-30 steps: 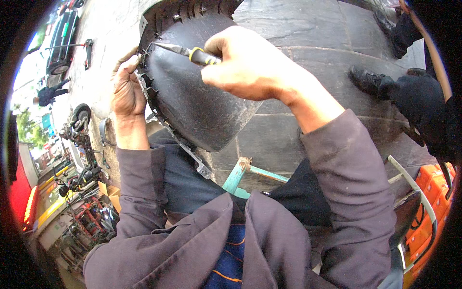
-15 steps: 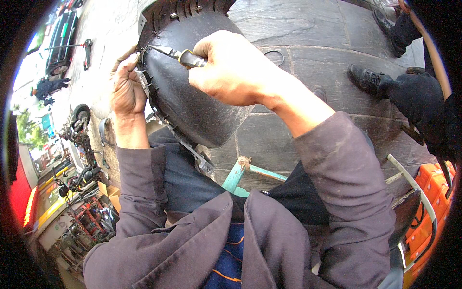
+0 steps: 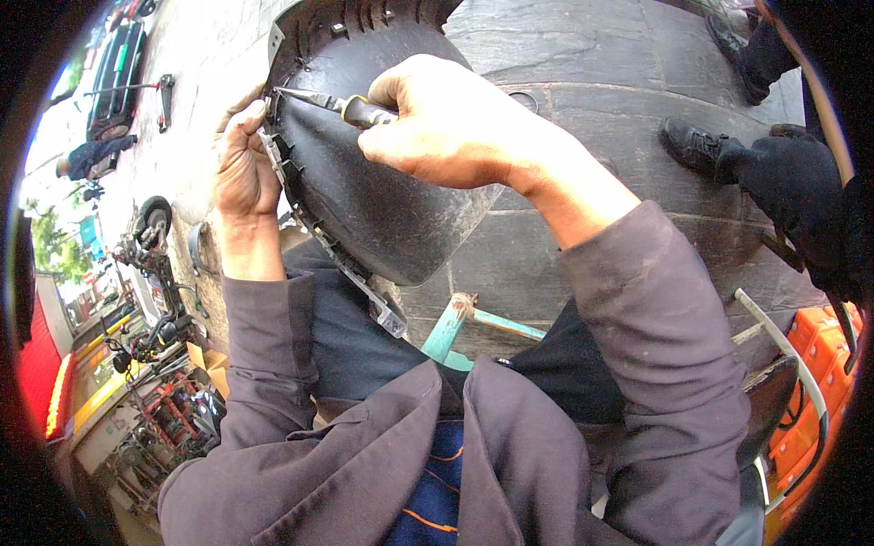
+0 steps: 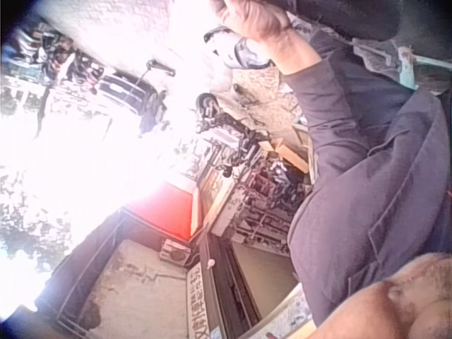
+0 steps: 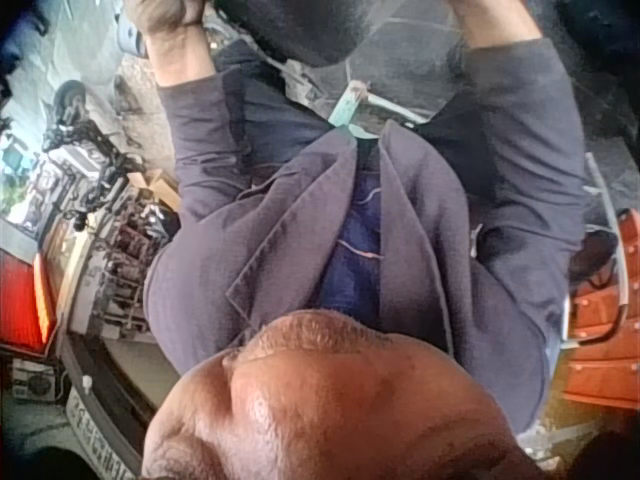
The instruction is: The person retrieves a black plastic motorcycle part from a cardboard box, then sits on a stool and uses pliers to remove broken tabs and trim edges. The person repeatedly inspects the part while seated, manipulating it with both hands and the tool.
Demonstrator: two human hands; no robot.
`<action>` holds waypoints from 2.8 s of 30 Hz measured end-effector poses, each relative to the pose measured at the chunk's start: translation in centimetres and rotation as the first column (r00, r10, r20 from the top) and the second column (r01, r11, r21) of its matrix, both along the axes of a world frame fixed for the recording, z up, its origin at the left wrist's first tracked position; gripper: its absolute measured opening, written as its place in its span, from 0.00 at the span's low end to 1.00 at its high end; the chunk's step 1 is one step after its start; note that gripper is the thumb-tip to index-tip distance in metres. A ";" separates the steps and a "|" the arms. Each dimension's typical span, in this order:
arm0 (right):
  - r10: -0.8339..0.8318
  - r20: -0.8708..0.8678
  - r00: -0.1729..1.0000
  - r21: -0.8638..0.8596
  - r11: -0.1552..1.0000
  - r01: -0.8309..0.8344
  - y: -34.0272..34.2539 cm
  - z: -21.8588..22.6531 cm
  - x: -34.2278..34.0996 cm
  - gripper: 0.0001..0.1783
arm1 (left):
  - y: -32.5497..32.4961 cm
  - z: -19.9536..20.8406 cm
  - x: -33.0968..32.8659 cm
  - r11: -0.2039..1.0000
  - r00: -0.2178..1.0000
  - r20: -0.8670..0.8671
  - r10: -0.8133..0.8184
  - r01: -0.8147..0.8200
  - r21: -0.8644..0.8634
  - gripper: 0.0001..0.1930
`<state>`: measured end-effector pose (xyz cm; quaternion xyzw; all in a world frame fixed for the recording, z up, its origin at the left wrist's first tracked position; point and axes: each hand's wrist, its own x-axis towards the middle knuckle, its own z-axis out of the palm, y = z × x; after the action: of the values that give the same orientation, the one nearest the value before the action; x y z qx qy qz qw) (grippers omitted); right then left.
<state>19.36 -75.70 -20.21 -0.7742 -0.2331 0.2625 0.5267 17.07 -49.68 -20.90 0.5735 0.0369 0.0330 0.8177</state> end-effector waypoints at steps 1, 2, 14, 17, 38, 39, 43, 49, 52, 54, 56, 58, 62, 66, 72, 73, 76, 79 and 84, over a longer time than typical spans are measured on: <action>0.010 0.005 1.000 -0.002 1.000 -0.010 -0.1 0.0 0.1 0.18 | 0.0 0.0 0.0 1.000 0.999 -0.031 0.024 -0.024 0.011 0.15; 0.014 0.018 1.000 -0.015 1.000 -0.013 -0.1 0.1 0.2 0.18 | 0.0 -0.1 0.1 1.000 0.999 -0.035 0.023 -0.022 0.014 0.15; -0.001 -0.068 0.998 -0.013 1.000 0.000 -0.6 0.9 0.7 0.17 | -0.5 -0.2 0.0 1.000 0.999 -0.051 -0.001 0.002 0.027 0.15; 0.084 -0.368 0.926 0.227 0.974 0.002 -1.0 0.7 0.9 0.17 | -0.4 -0.2 -0.1 0.999 0.999 -0.047 -0.020 0.022 0.041 0.15; 0.543 -0.727 0.421 0.678 0.667 0.310 -0.7 -1.7 -0.1 0.16 | -0.8 0.6 -0.9 0.995 0.998 0.056 0.005 -0.010 0.102 0.17; 0.485 -0.720 0.495 0.659 0.702 0.271 -0.7 -1.4 -0.2 0.17 | -0.9 0.5 -0.9 0.996 0.999 0.046 0.024 -0.027 0.082 0.16; 0.043 -0.288 0.957 0.219 0.975 0.022 -0.8 -0.7 -0.6 0.17 | -0.3 0.5 -0.7 0.997 1.000 0.012 0.009 -0.010 0.072 0.17; -0.122 0.763 0.635 -0.042 0.971 0.237 0.4 -1.9 -1.1 0.14 | -0.5 0.5 -0.4 0.999 0.999 0.018 0.032 -0.032 0.003 0.15; -0.135 0.841 0.524 0.007 0.971 0.238 0.5 -2.2 -0.9 0.15 | -0.7 0.6 -0.4 0.999 0.999 0.008 0.042 -0.042 0.028 0.15; -0.155 0.859 0.487 0.028 0.966 0.257 0.8 -2.3 -0.8 0.15 | -0.7 0.6 -0.4 0.998 0.999 -0.003 0.046 -0.046 0.032 0.15; -0.157 0.869 0.470 0.033 0.964 0.263 0.9 -2.3 -0.7 0.14 | -0.6 0.6 -0.4 0.999 0.999 -0.002 0.042 -0.042 0.032 0.15; -0.142 0.870 0.472 0.019 0.966 0.256 0.9 -2.2 -0.6 0.13 | -0.6 0.5 -0.3 0.997 0.998 -0.008 0.058 -0.057 0.049 0.15; -0.141 0.880 0.454 0.020 0.965 0.261 1.0 -2.3 -0.5 0.11 | -0.4 0.3 -0.3 0.998 0.998 -0.044 0.053 -0.052 0.020 0.16; -0.138 0.881 0.452 0.021 0.967 0.254 0.8 -2.3 -0.5 0.09 | -0.3 0.2 -0.3 0.999 0.997 -0.061 0.042 -0.043 -0.021 0.16; -0.138 0.878 0.458 0.039 0.975 0.219 0.7 -2.4 -0.1 0.09 | -0.1 0.3 -0.4 0.994 0.997 -0.081 -0.008 -0.001 -0.114 0.16; -0.133 0.878 0.459 0.039 0.977 0.209 0.7 -2.4 0.0 0.09 | -0.2 0.4 -0.4 0.993 0.996 -0.089 -0.006 -0.005 -0.117 0.16; -0.126 0.873 0.471 0.039 0.981 0.189 0.6 -2.0 0.1 0.10 | -0.2 0.7 -0.4 0.997 0.993 -0.119 0.001 -0.010 -0.082 0.16; -0.106 0.827 0.553 0.008 0.984 0.177 0.5 -1.6 -0.1 0.14 | -0.3 1.0 -0.5 0.996 0.993 -0.118 0.021 -0.030 -0.079 0.16; -0.162 0.586 0.794 0.146 0.985 0.093 0.6 -0.6 0.0 0.16 | -0.5 1.2 -0.8 0.996 0.996 -0.060 0.064 -0.067 -0.058 0.14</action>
<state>19.38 -75.15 -20.82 -0.8014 -0.3479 -0.0431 0.4847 16.28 -50.19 -19.70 0.5480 0.0802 0.0421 0.8315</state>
